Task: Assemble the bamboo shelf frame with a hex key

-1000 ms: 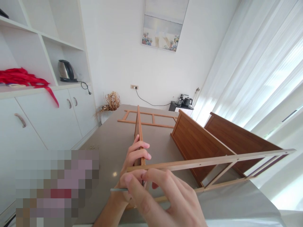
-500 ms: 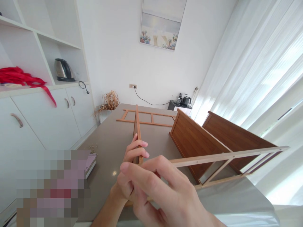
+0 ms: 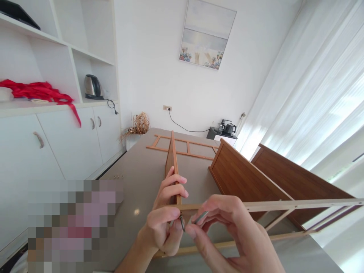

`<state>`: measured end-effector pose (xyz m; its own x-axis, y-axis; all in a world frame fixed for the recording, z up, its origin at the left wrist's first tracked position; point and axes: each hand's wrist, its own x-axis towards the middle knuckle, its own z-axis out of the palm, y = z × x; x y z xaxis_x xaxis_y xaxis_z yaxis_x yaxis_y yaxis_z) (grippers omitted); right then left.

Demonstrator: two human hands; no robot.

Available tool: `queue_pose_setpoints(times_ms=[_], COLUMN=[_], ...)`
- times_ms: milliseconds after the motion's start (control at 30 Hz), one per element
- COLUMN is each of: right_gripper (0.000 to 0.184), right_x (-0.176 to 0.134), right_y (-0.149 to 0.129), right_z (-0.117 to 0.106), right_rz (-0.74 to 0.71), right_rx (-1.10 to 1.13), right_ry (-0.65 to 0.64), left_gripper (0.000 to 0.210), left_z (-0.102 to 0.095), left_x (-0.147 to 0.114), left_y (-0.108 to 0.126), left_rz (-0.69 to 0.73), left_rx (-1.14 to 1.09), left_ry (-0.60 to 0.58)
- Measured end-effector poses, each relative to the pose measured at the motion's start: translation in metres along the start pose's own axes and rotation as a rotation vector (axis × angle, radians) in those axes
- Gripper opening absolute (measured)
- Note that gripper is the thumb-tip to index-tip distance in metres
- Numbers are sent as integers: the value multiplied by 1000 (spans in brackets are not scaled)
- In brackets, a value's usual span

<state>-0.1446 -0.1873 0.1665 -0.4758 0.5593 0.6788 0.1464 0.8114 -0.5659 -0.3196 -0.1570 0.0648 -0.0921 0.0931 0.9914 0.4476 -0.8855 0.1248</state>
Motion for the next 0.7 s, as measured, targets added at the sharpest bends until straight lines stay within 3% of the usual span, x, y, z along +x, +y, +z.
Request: queue_pose_setpoints(times_ms=[133,300,533,700], right_gripper=[24,28,20,27], right_x=[0,-1,-7,-15], right_y=[9,14,22,25], right_z=[-8,-12,-8,-1], right_rz=[-37,-215,-313,-275], right_rx=[-176,-388,-414,-426], right_ry=[15,13,-40,-53], left_gripper=[18,18,32,31], left_z=[-1,0,1,3], left_x=[2,3,0,-2], left_y=[1,1,0,-1], left_rz=[-13,-27,-38,-56], left_rx=[-11,10,-22,-34], left_ry=[3,23,23,43])
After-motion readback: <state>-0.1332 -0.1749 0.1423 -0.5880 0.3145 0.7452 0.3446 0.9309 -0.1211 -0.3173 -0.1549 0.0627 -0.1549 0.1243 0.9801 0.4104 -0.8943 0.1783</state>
